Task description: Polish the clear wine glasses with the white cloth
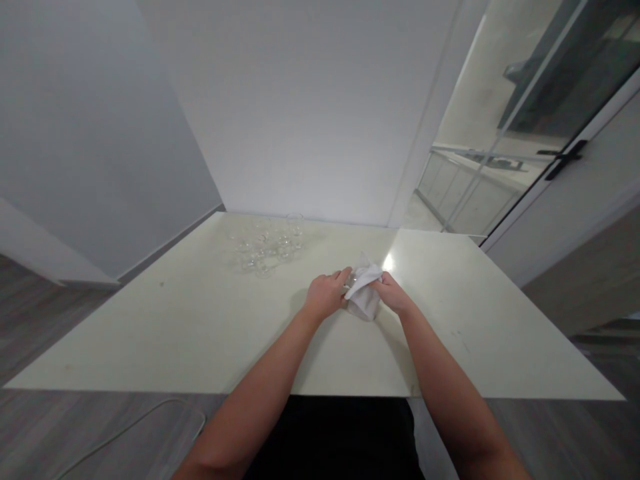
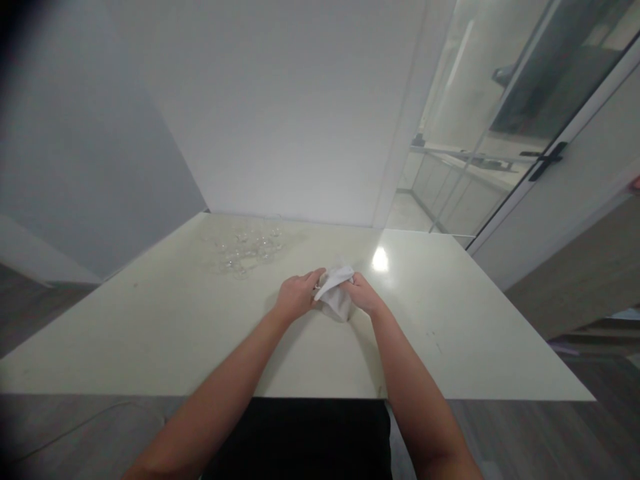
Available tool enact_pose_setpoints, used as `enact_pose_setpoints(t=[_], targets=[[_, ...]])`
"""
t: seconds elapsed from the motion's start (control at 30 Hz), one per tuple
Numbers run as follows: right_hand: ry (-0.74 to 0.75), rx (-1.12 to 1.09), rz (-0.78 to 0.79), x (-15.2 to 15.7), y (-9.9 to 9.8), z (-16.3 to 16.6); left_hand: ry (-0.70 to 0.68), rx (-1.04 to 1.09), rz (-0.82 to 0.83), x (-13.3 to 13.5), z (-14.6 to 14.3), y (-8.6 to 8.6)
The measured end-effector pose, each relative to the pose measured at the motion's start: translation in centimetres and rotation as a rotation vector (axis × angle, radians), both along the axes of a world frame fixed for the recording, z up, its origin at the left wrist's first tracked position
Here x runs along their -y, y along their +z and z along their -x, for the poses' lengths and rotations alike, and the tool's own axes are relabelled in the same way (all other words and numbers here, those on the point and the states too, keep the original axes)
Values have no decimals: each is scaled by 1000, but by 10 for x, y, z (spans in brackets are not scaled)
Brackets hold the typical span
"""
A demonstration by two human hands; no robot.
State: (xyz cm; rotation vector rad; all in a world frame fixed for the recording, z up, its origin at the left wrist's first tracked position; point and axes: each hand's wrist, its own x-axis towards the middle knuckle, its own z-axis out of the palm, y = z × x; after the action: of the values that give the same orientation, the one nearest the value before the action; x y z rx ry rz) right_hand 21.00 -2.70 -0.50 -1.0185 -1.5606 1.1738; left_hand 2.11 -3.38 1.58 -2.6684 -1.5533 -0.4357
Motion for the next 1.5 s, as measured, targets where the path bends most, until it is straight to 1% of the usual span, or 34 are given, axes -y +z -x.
enact_pose_setpoints(t=[0.1, 0.17, 0.23, 0.33, 0.4, 0.47, 0.53, 0.7, 0.8, 0.87, 0.93, 1.03, 1.17, 1.23, 1.3, 1.4, 1.5], targets=[[35, -67, 23, 2, -1, 1, 24, 24, -28, -1, 0, -3], [14, -78, 46, 3, -1, 3, 37, 34, -40, -1, 1, -4], [-38, -48, 47, 3, -2, 6, 36, 35, -46, -2, 2, -5], [-118, 60, 12, 0, -3, 8, 21, 24, -38, -2, 2, -4], [-201, 109, 34, -2, -5, 8, 15, 17, -17, -1, 0, -4], [-293, 98, 86, -3, -8, 7, 12, 21, 10, 0, -2, -4], [-320, 46, 126, -4, -9, 6, 9, 32, 32, 2, -4, -3], [-185, -83, 137, -1, -8, 7, 31, 26, 53, 4, -5, -1], [-76, -102, 102, 2, -5, 9, 47, 27, 48, 2, -3, -1], [-33, -97, 81, 2, -4, 10, 67, 35, 43, 0, -2, -2], [-48, -93, 48, 1, -5, 11, 91, 44, 36, -2, -1, -3], [-113, -54, -10, -3, -7, 12, 107, 49, 43, -4, -1, -4], [-194, 149, -77, -8, -10, 8, 115, 31, 92, -1, -4, -2], [-193, 207, -70, -8, -9, 5, 121, 25, 121, 1, -4, 0], [-148, 179, -29, -6, -7, 3, 112, 33, 144, 2, -5, 1], [-56, 49, 33, -1, -3, 4, 80, 58, 156, 2, -4, 0], [-19, -61, 36, 1, -2, 7, 68, 60, 148, 0, -3, -2]])
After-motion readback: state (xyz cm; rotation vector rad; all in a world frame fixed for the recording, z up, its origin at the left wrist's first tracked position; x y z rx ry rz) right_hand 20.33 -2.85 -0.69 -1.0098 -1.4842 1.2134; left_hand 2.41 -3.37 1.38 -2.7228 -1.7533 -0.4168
